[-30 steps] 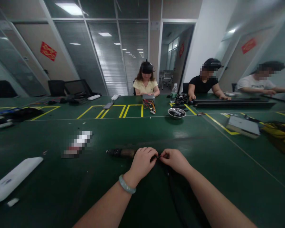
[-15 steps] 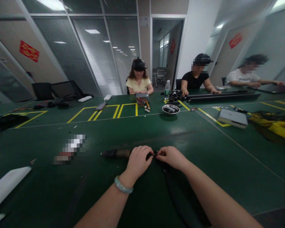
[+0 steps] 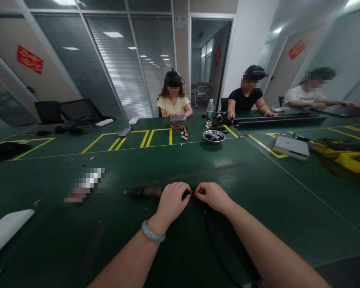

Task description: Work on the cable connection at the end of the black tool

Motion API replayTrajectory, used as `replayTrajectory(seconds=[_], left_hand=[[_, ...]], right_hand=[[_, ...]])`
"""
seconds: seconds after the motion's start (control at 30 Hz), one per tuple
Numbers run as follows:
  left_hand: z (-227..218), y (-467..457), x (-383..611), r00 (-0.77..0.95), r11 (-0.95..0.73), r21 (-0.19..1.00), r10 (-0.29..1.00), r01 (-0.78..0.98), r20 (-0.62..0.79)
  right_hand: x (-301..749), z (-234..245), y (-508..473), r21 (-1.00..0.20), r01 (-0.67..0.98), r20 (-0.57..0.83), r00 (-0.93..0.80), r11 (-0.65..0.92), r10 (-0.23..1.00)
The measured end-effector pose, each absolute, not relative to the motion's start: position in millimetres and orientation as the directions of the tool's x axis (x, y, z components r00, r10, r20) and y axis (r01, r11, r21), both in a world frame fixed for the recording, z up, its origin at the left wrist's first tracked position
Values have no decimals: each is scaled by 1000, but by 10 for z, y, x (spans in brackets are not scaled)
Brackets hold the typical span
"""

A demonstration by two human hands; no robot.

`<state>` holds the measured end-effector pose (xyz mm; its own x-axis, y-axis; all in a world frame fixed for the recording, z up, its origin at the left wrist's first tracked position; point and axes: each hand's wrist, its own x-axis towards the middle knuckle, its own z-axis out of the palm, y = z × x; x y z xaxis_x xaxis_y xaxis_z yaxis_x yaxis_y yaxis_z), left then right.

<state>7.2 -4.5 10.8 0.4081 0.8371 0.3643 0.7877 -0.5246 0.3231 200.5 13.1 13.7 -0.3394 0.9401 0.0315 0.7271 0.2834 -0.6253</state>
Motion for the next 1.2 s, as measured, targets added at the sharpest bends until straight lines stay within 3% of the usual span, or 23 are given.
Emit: replayTrajectory(seconds=[0.57,1.2], left_hand=[[118,-45,64,406,-519,338,843,785,353],[124,-57,74,412,-527,310,834,791,367]], right_hand=[[2027,124,139,-577,734,70,-392,358,917],[2005,96,139,-561,758,48,-370,331,928]])
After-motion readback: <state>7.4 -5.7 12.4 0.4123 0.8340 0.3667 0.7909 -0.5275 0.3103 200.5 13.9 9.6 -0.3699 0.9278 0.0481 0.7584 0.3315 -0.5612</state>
